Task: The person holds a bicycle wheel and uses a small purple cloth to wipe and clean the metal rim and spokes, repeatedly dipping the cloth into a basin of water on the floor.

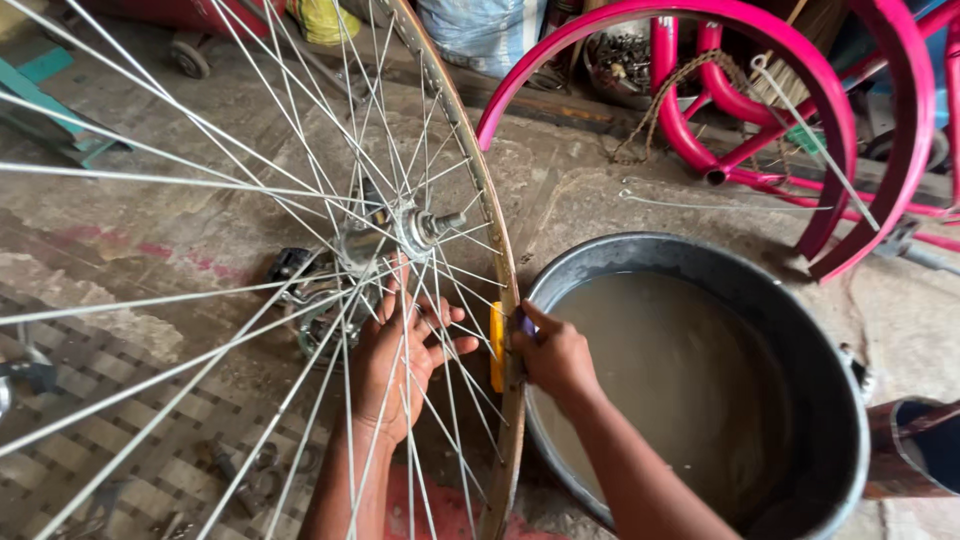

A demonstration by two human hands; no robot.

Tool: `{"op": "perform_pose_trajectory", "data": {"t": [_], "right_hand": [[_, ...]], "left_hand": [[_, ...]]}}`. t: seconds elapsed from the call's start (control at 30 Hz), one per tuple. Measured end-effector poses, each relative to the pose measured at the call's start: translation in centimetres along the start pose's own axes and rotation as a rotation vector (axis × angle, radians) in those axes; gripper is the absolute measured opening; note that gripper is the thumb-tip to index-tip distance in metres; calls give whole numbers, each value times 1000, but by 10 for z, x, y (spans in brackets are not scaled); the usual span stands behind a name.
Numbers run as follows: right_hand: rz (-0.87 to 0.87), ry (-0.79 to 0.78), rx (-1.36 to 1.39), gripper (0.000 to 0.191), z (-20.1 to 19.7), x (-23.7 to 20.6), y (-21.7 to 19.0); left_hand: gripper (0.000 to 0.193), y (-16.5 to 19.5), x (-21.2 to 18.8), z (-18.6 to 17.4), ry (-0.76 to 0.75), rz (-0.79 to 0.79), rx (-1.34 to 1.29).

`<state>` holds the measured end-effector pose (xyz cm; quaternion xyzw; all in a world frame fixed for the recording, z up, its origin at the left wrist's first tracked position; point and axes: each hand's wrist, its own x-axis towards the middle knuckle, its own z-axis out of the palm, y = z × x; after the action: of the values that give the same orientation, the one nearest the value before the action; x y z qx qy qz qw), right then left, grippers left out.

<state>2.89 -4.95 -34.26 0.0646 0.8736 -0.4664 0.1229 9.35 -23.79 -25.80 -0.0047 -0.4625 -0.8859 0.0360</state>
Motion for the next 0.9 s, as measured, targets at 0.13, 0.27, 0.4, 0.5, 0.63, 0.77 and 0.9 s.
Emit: {"op": "perform_pose_trajectory", "data": {"t": [0.13,0.27,0.4,0.5,0.63,0.77,0.9], "right_hand": [[-171,74,-18,56,-3,-52,17],[-6,34,44,56,-2,-54,12],[53,-12,175,55,1,2,-4],[-6,9,95,54,2,-2,3],[57,-22,135,53,0,-50,19],[-119,80,63,48,-1,-20,0],[28,-19,142,54,0,13,-6]], "left_hand": [[77,0,2,1,-1,-14,9],[80,-2,1,3,-17,2,21],[80,-2,1,5,16,-1,92],[80,0,3,7,7,-6,94],[81,2,3,9,17,-24,122],[83,5,2,9,2,-21,109],[87,5,1,9,5,-25,122]]}}
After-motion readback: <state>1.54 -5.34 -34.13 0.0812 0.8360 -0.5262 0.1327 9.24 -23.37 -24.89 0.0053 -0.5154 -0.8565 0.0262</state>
